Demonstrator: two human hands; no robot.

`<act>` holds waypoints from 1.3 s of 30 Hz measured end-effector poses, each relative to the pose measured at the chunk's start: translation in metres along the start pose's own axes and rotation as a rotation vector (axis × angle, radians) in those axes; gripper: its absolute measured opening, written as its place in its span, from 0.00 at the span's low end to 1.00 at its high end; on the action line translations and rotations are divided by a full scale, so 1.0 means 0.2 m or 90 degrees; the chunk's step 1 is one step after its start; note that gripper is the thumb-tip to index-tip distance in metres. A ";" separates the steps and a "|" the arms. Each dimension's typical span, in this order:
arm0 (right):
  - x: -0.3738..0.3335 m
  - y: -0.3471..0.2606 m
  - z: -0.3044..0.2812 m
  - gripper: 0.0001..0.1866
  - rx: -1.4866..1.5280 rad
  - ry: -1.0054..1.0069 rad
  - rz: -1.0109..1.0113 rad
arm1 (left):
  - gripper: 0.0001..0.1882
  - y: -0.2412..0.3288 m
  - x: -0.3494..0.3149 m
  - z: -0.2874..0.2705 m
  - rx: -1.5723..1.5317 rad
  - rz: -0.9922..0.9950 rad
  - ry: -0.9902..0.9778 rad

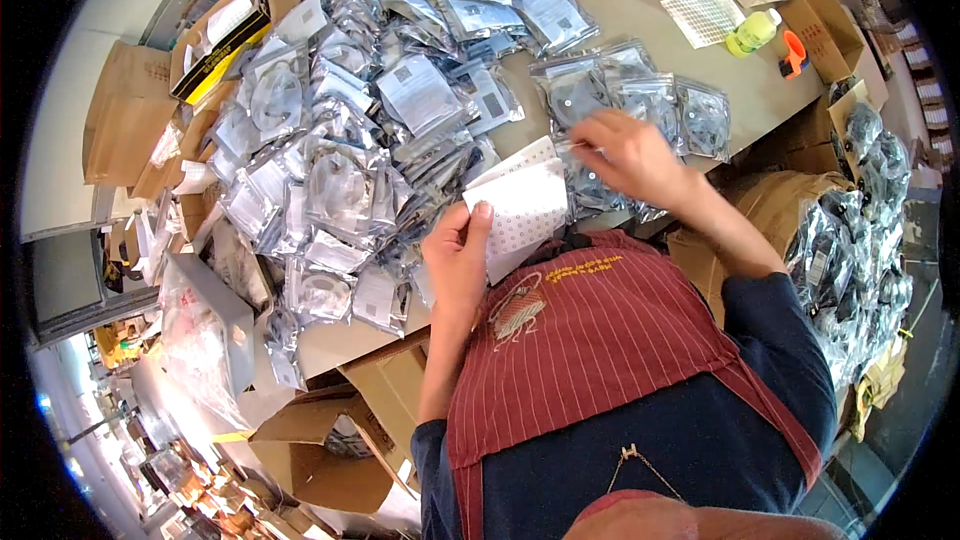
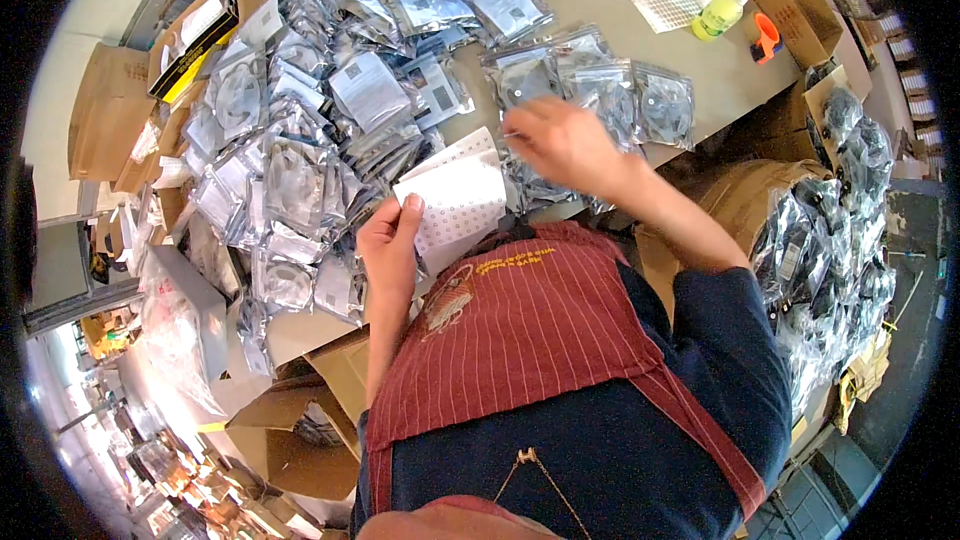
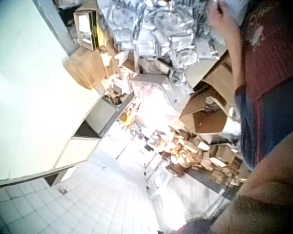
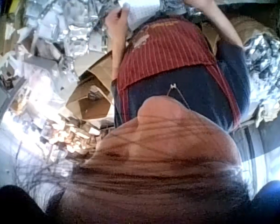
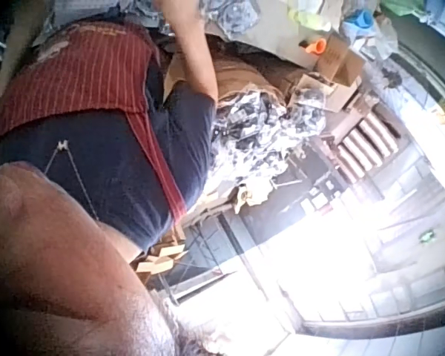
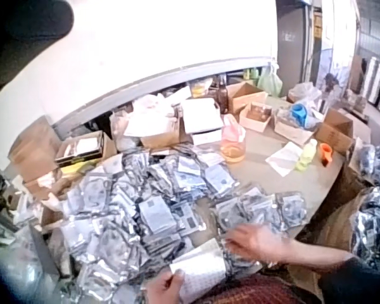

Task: The person sorts through a pile of silver pouches on a table while referring to a sheet of paper, moving selected pouches into cardboard boxes.

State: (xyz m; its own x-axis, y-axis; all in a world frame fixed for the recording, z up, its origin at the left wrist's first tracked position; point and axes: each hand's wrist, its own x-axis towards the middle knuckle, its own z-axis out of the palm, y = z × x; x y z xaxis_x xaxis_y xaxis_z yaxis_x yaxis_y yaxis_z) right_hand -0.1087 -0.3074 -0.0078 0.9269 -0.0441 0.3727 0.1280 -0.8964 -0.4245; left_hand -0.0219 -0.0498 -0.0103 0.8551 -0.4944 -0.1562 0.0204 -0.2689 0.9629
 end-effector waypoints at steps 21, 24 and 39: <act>0.30 -0.17 0.19 0.10 -0.009 0.090 -0.380 | 0.10 -0.11 0.09 0.01 -0.234 -0.122 -0.072; 0.47 0.08 0.23 0.10 0.090 0.129 -0.135 | 0.11 -0.15 0.09 -0.05 -0.277 -0.140 0.006; 1.17 0.63 0.53 0.53 -0.241 0.013 0.077 | 0.13 -0.08 0.02 -0.17 -0.412 -0.044 0.238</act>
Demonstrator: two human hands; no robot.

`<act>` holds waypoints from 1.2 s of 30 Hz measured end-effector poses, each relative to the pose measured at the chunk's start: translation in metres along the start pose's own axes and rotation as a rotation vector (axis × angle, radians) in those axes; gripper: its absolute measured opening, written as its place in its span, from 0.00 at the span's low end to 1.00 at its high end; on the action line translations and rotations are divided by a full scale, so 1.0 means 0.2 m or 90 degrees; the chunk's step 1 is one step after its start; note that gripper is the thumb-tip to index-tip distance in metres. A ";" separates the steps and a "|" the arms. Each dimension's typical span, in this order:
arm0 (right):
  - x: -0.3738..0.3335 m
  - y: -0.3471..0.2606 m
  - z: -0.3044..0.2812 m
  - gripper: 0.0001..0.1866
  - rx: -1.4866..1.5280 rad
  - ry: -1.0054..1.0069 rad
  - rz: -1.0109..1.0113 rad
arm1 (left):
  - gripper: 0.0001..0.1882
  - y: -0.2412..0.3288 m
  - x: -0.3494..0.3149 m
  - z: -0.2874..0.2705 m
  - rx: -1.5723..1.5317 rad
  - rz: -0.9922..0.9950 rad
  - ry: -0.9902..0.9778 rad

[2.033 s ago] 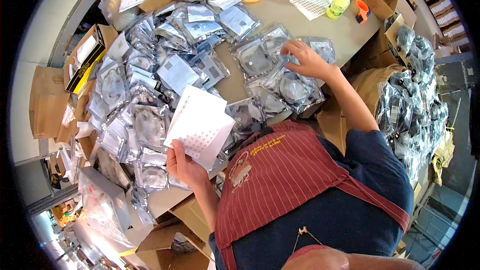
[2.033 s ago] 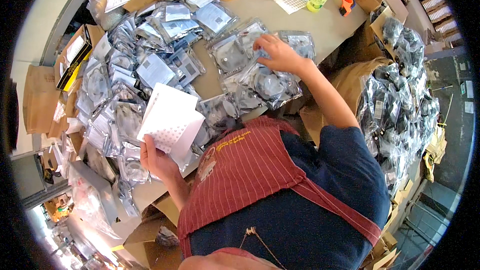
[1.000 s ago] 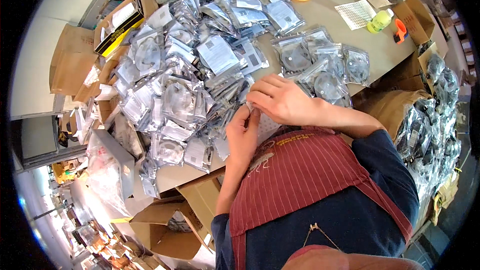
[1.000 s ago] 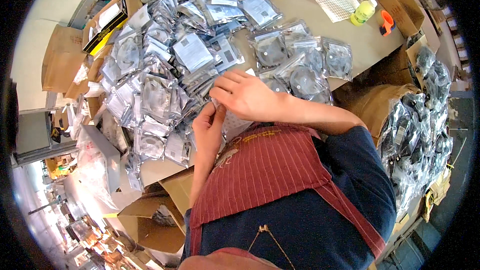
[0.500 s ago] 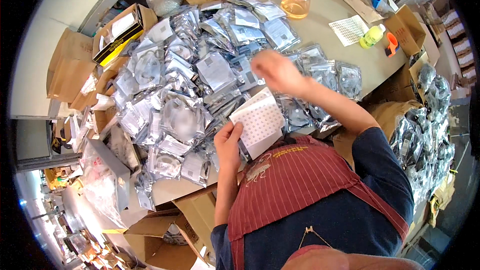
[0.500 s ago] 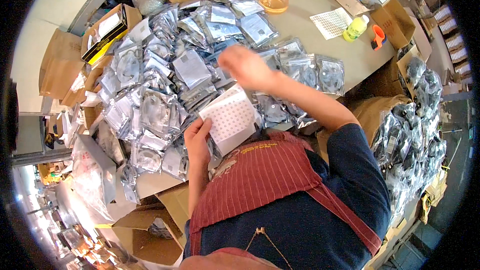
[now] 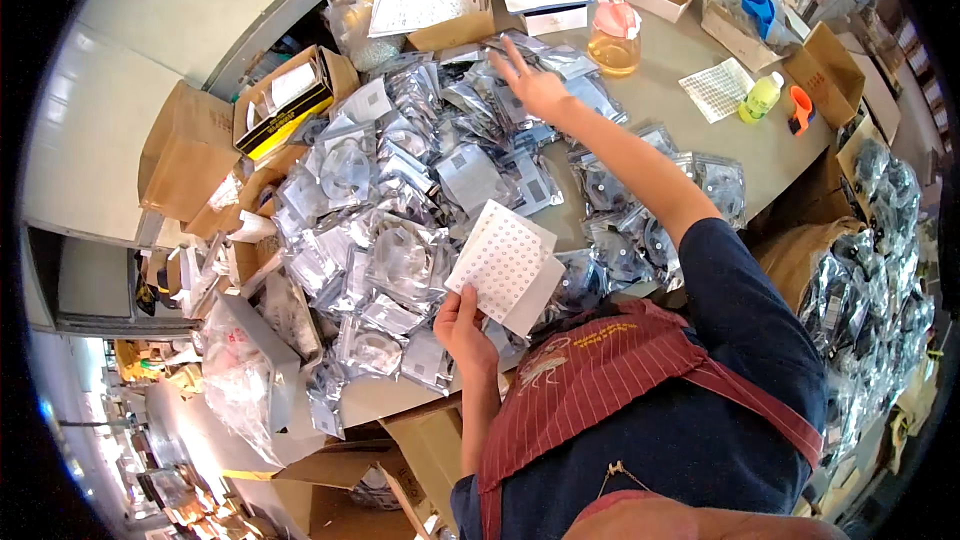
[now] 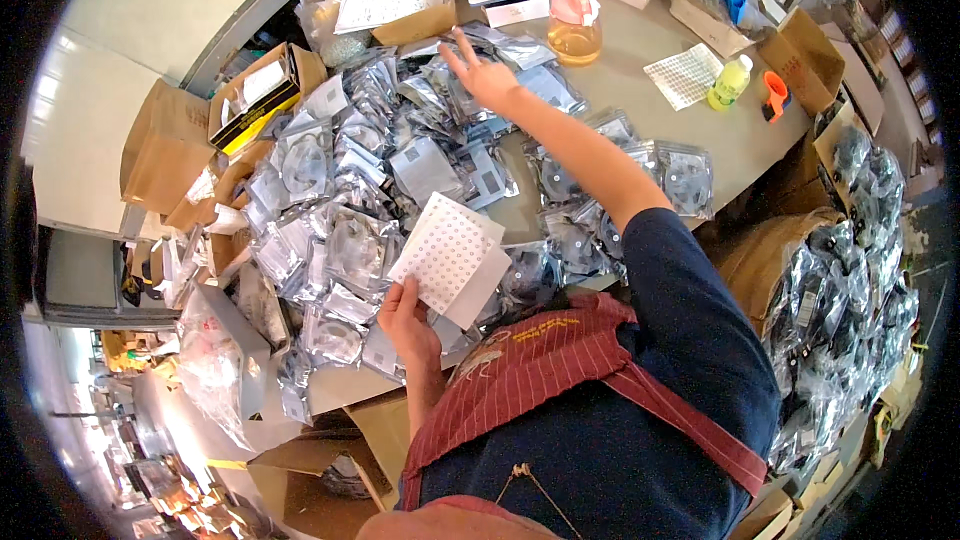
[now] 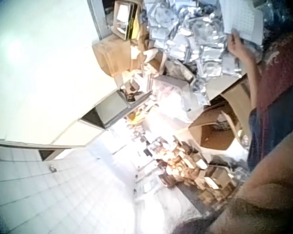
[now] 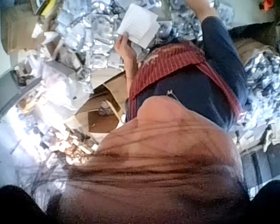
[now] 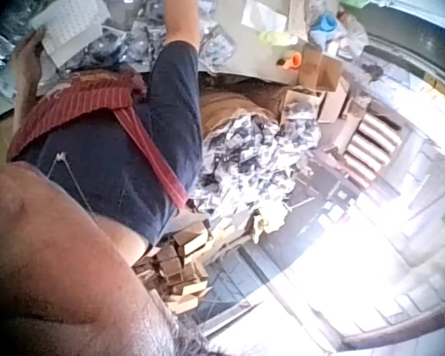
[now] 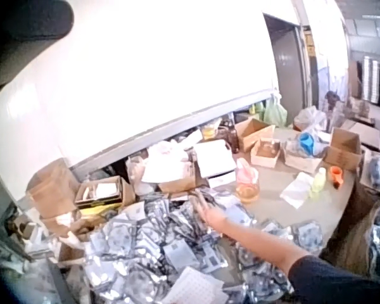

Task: The person sorts through a pile of silver pouches on a table while referring to a sheet of paper, moving selected pouches into cardboard boxes.

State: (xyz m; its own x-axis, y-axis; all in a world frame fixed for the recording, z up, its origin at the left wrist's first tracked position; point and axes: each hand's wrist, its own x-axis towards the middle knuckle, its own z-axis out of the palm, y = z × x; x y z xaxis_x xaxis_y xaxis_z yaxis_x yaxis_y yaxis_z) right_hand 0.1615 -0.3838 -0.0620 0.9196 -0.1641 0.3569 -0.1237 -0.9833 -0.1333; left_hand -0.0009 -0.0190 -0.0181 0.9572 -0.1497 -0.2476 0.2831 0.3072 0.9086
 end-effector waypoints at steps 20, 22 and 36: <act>-1.02 0.30 -0.51 0.25 0.333 -0.080 0.146 | 0.11 -0.01 0.00 -0.13 -0.067 0.022 0.001; -0.95 0.32 -0.45 0.25 0.266 -0.161 0.097 | 0.13 -0.01 0.01 -0.11 -0.052 0.008 -0.009; -0.55 0.38 -0.32 0.52 -0.110 -0.287 0.076 | 0.11 -0.04 -0.08 -0.23 -0.074 0.027 0.072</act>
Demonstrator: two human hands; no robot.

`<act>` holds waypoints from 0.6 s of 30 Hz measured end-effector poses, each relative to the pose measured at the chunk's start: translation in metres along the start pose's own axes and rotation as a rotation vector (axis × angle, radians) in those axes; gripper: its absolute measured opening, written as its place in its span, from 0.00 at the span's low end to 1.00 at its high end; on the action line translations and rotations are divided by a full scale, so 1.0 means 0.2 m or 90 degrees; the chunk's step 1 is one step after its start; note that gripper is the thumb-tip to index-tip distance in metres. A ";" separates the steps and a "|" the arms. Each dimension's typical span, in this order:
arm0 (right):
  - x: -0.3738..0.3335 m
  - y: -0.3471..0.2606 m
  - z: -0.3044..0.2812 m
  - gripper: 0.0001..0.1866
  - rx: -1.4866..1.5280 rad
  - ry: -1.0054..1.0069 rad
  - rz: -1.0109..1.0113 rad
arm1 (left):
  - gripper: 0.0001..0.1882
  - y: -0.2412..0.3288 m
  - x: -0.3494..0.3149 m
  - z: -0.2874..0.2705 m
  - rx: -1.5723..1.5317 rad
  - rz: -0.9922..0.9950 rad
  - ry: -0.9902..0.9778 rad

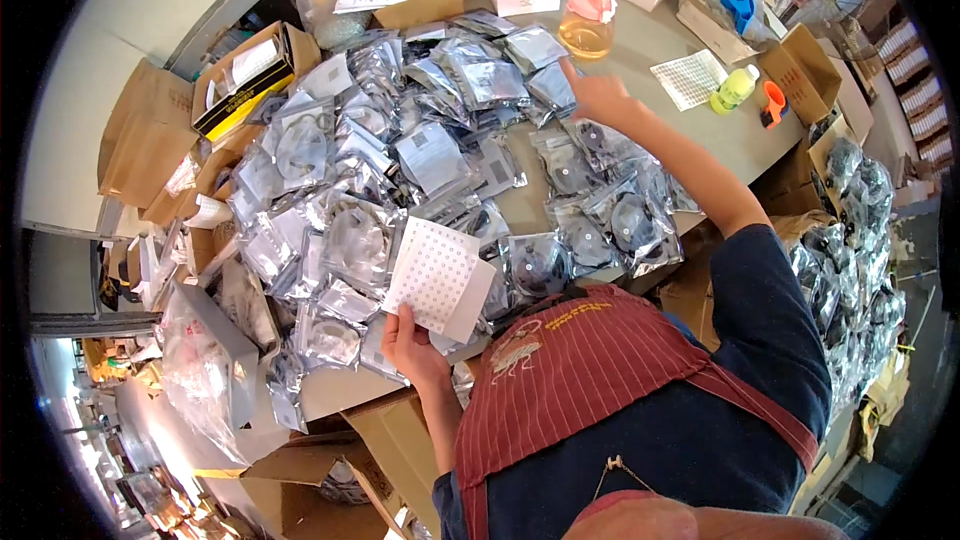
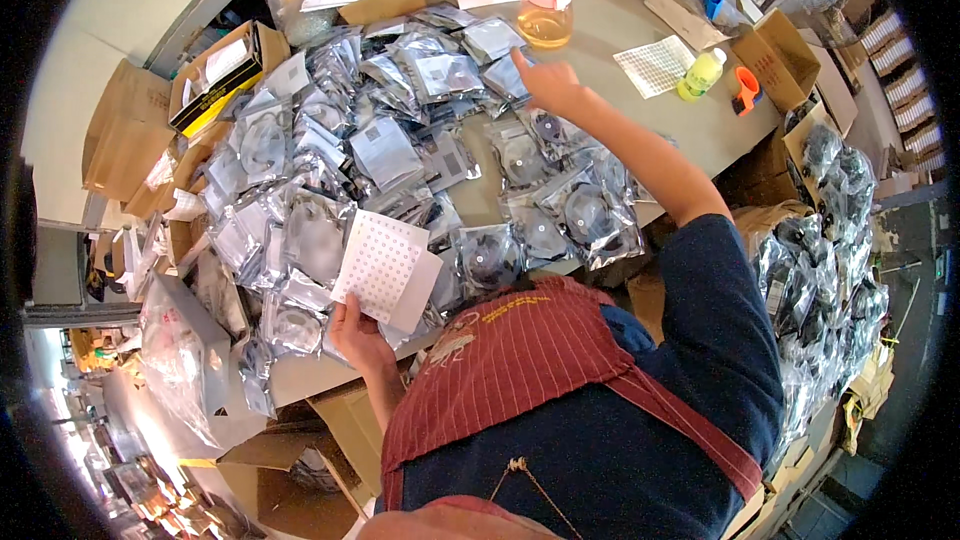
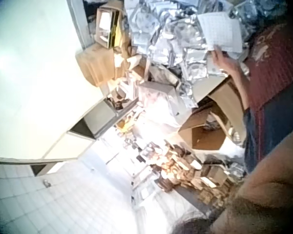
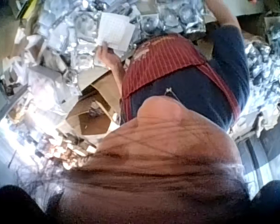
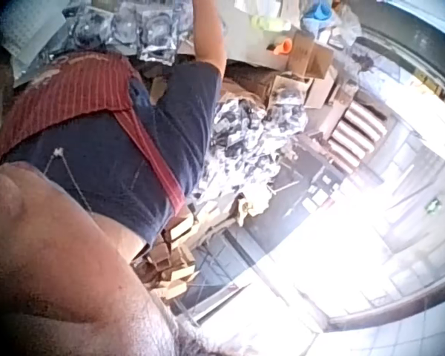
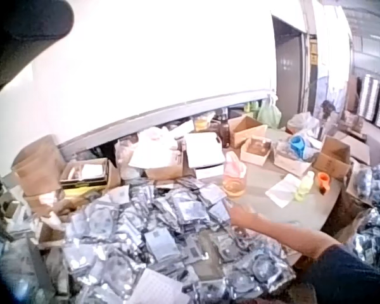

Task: The person sorts through a pile of silver pouches on a table while referring to a sheet of paper, moving selected pouches into cardboard boxes.

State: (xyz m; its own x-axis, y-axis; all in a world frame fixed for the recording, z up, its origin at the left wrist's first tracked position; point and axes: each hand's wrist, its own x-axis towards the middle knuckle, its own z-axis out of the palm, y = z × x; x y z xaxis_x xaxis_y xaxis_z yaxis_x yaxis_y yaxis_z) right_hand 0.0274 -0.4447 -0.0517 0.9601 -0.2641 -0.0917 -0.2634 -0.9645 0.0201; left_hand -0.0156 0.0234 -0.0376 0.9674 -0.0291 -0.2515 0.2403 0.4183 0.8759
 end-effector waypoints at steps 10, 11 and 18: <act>0.26 -0.09 0.22 0.69 0.132 0.090 0.242 | 0.10 0.06 0.01 0.10 -0.033 0.080 0.033; 0.25 -0.09 0.20 0.69 0.171 0.075 0.247 | 0.10 0.06 0.01 0.09 -0.031 0.088 0.040; 0.10 -0.03 0.16 0.48 0.423 0.321 0.185 | 0.11 0.05 0.00 0.10 -0.028 0.078 0.036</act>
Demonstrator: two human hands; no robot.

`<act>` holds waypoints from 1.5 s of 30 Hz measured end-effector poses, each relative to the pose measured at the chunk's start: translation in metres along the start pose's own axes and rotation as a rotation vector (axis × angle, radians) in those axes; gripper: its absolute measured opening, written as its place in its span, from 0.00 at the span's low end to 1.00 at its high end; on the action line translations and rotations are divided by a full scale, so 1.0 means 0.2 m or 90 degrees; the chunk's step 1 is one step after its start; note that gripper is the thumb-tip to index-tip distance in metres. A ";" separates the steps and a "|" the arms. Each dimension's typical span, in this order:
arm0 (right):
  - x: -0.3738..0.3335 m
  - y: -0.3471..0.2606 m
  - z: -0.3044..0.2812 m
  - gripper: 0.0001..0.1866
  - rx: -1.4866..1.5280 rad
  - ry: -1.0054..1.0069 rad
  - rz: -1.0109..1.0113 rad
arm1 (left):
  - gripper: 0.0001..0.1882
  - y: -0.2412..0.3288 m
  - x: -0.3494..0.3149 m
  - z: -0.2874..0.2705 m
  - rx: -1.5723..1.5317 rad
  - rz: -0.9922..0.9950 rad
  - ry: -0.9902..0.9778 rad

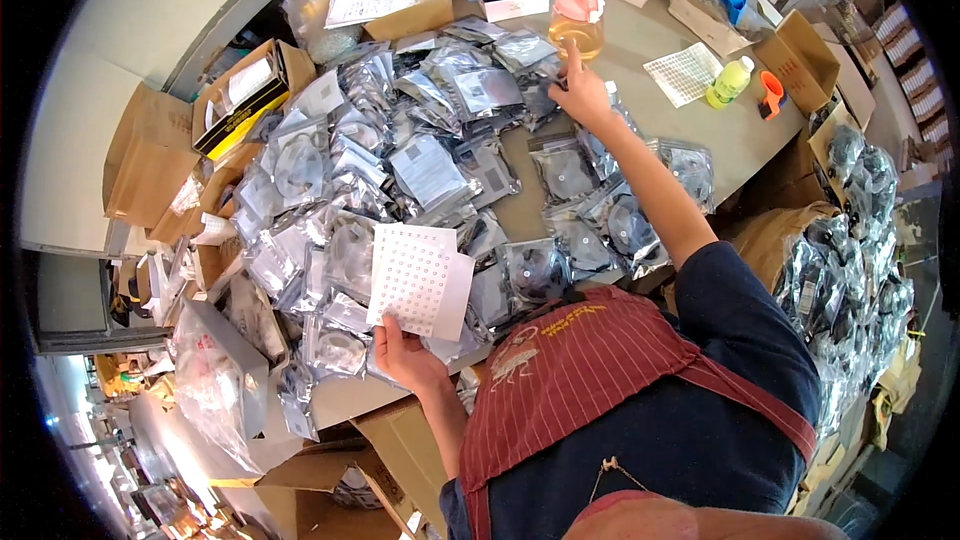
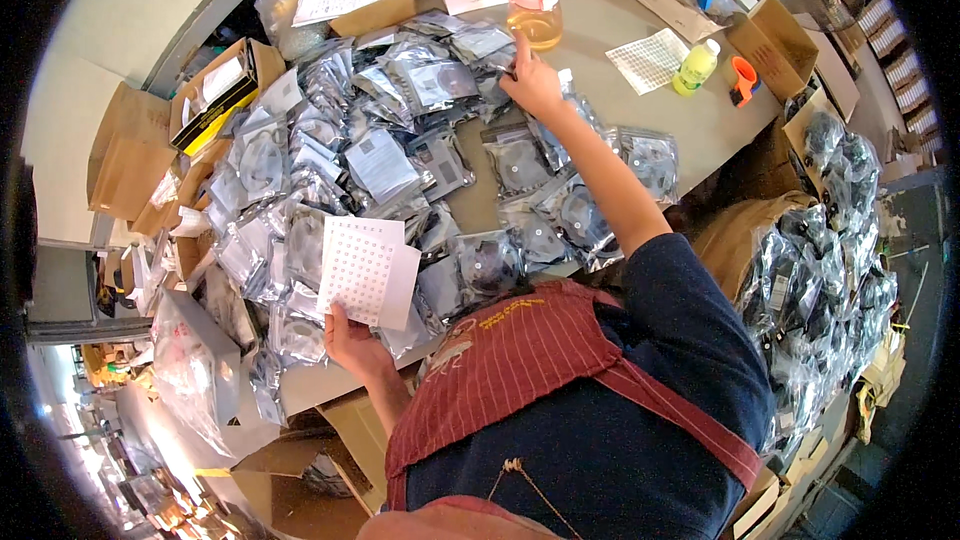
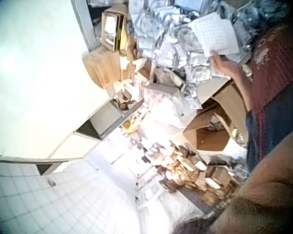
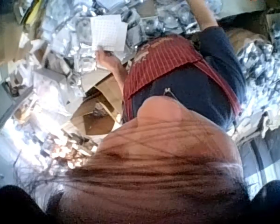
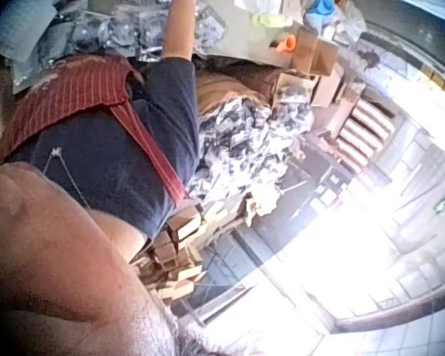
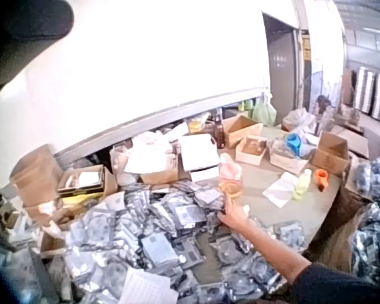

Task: The person sorts through a pile of silver pouches on a table while referring to a sheet of paper, moving selected pouches into cardboard boxes.

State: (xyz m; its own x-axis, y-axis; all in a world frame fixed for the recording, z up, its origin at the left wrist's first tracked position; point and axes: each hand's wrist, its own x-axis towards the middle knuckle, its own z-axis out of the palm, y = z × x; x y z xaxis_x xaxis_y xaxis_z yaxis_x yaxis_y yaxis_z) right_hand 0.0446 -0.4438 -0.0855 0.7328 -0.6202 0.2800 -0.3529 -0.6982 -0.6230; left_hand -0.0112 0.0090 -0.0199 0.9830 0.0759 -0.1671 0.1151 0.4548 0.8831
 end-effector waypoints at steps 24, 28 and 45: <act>-0.58 -0.27 -0.20 0.23 0.474 -0.514 -0.230 | 0.15 -0.03 0.02 0.09 0.031 -0.029 -0.084; -0.56 -0.18 -0.29 0.11 0.542 -0.453 0.027 | 0.14 0.00 0.01 0.06 0.048 -0.032 -0.068; -0.67 -0.04 -0.10 0.08 -0.283 -0.376 -0.390 | 0.12 -0.10 0.01 0.16 0.271 -0.093 -0.256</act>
State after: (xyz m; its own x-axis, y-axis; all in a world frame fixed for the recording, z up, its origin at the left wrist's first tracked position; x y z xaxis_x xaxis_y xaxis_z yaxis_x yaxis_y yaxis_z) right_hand -0.0627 -0.3634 -0.1034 0.9953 0.0933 -0.0245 0.0896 -0.9883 -0.1236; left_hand -0.0078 -0.0294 -0.0233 0.9203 -0.3393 -0.1947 0.2186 0.0335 0.9752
